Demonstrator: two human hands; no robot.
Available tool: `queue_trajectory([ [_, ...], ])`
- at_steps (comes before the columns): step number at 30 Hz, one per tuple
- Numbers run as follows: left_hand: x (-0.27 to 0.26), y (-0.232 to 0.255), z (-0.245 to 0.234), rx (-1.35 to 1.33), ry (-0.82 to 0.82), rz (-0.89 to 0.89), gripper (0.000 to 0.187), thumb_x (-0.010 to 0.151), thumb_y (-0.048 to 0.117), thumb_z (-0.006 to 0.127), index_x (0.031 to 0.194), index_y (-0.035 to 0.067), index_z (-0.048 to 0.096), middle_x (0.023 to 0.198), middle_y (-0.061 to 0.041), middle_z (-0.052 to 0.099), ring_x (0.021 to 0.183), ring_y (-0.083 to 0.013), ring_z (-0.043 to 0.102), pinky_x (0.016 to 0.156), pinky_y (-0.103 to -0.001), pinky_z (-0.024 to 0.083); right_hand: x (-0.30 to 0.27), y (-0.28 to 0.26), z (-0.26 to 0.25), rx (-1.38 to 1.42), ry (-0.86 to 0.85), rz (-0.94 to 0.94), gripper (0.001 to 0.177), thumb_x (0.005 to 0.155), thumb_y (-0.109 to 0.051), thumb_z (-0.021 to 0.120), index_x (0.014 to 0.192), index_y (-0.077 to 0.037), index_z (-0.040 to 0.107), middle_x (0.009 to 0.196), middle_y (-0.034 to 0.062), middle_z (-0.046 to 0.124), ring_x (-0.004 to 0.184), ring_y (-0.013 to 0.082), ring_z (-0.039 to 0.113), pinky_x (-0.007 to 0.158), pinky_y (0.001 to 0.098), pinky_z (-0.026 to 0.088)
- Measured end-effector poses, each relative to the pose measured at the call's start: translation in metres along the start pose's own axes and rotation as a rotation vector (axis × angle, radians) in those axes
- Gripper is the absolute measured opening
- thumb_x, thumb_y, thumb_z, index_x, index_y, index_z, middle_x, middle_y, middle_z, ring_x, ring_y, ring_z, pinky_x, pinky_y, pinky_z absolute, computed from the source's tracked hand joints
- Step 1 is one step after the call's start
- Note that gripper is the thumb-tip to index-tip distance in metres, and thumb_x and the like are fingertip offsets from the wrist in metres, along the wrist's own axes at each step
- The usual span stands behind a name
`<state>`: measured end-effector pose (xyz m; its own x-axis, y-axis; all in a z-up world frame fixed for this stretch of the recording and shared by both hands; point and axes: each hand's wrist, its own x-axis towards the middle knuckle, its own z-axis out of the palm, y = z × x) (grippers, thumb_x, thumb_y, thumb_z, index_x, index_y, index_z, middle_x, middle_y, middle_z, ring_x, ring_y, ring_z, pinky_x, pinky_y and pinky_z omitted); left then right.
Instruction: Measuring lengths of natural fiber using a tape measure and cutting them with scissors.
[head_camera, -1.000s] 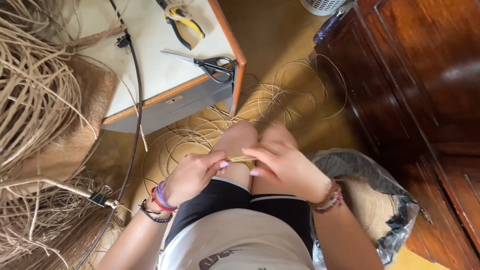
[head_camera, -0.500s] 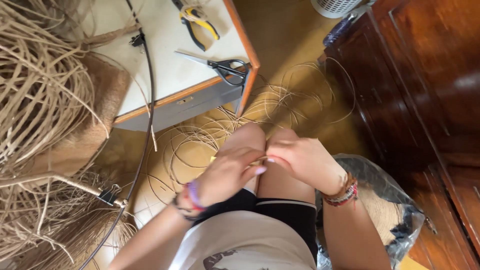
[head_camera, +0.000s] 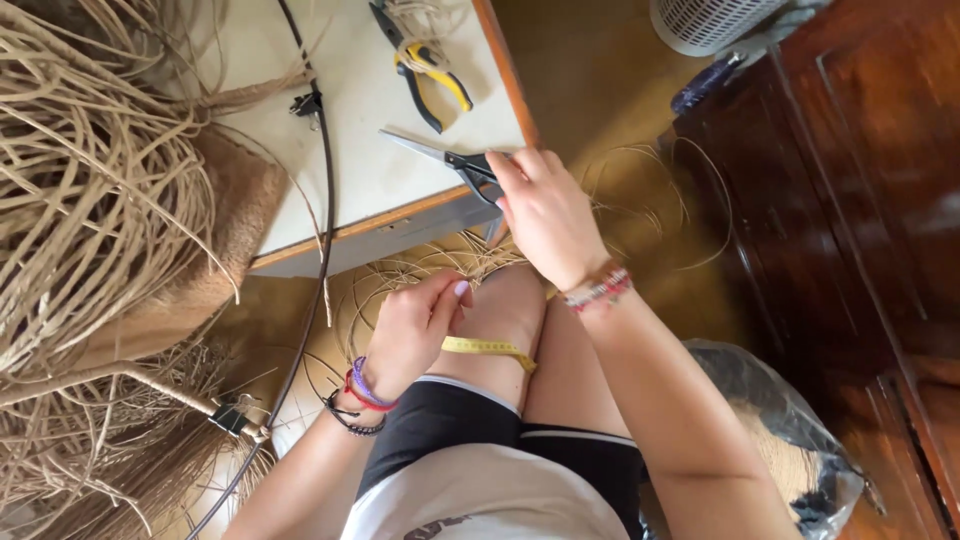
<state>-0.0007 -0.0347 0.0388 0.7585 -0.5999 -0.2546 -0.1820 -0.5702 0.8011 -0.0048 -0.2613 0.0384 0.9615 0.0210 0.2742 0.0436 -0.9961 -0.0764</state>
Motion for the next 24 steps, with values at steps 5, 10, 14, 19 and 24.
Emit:
queue_trajectory([
  [5,0.004,-0.001,-0.007,-0.042,0.033,0.029,0.023,0.103,0.028,0.053,0.09,0.025,0.072,0.056,0.005,0.069,0.066,-0.025,0.072,0.071,-0.041,0.059,0.021,0.005,0.035,-0.085,-0.006,-0.047,0.066,0.069,-0.023,0.089,0.129,-0.022,0.062,0.095,0.0,0.054,0.089,0.0216,0.061,0.075,0.0328,0.057],
  [10,0.007,-0.001,-0.013,-0.131,0.014,0.0,0.024,0.103,0.027,0.054,0.089,0.02,0.072,0.057,0.0,0.069,0.068,-0.0267,0.071,0.074,-0.041,0.058,-0.007,-0.005,-0.023,0.057,0.0,0.115,0.052,0.077,-0.021,0.085,0.124,-0.028,0.064,0.091,-0.0018,0.066,0.087,0.0186,0.069,0.073,0.0319,0.057],
  [14,0.01,-0.008,-0.014,-0.303,-0.071,-0.04,0.024,0.1,0.027,0.056,0.083,0.02,0.073,0.06,0.0,0.07,0.067,-0.0205,0.067,0.077,-0.039,0.057,-0.07,-0.004,-0.076,0.889,-0.171,0.398,0.038,0.079,-0.01,0.077,0.115,-0.009,0.066,0.086,0.0168,0.073,0.084,0.0312,0.07,0.073,0.0418,0.057],
  [19,0.009,-0.009,-0.001,-0.491,-0.142,0.104,0.026,0.1,0.022,0.059,0.08,0.016,0.075,0.07,-0.004,0.071,0.075,-0.0147,0.061,0.079,-0.035,0.055,-0.149,0.018,-0.032,1.553,-0.672,0.436,0.06,0.065,-0.037,0.096,0.108,-0.004,0.069,0.07,0.0034,0.069,0.065,0.0137,0.07,0.059,0.0281,0.058],
  [24,-0.001,0.003,0.011,-0.519,-0.235,0.181,0.022,0.098,0.02,0.062,0.082,0.012,0.075,0.08,-0.008,0.066,0.08,-0.0224,0.061,0.084,-0.043,0.054,-0.155,-0.002,-0.019,1.667,-0.443,0.383,0.063,0.071,-0.033,0.093,0.115,0.003,0.065,0.071,0.0061,0.062,0.065,0.0117,0.062,0.057,0.0249,0.053],
])
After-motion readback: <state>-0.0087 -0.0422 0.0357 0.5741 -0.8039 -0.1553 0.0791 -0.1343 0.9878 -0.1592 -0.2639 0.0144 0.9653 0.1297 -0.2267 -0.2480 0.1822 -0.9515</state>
